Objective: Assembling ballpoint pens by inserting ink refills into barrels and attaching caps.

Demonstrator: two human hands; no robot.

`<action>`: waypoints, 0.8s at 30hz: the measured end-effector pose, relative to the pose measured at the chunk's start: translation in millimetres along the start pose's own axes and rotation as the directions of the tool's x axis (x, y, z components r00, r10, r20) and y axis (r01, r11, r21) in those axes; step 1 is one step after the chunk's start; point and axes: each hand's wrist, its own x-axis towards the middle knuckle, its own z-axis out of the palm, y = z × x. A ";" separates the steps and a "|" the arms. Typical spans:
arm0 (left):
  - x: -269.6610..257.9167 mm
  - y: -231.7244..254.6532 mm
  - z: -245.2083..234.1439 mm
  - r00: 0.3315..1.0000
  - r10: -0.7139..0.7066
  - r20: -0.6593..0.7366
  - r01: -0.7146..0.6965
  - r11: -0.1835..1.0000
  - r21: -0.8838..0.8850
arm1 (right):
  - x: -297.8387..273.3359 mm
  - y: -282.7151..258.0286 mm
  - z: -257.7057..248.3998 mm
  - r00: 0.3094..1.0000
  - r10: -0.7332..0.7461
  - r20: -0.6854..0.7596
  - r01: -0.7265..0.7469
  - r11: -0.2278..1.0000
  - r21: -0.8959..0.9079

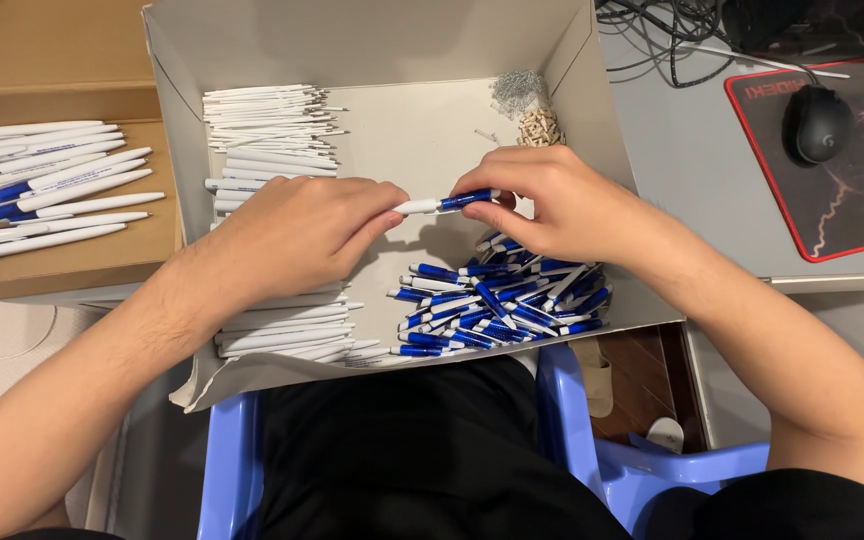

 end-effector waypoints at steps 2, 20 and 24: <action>0.0 0.1 -0.9 1.000 -0.001 0.004 0.001 1.000 0.001 | 0.1 -1.0 -0.1 1.000 0.006 -0.001 -0.006 1.000 0.000; 3.3 4.3 -0.8 0.999 0.025 0.022 -0.025 1.000 -0.001 | 3.0 -0.7 0.7 1.000 0.020 0.017 -0.020 1.000 -0.008; 3.7 7.5 -1.0 0.999 0.051 -0.005 -0.050 0.998 0.035 | -1.2 -1.0 2.7 0.997 0.074 0.008 -0.074 0.997 0.028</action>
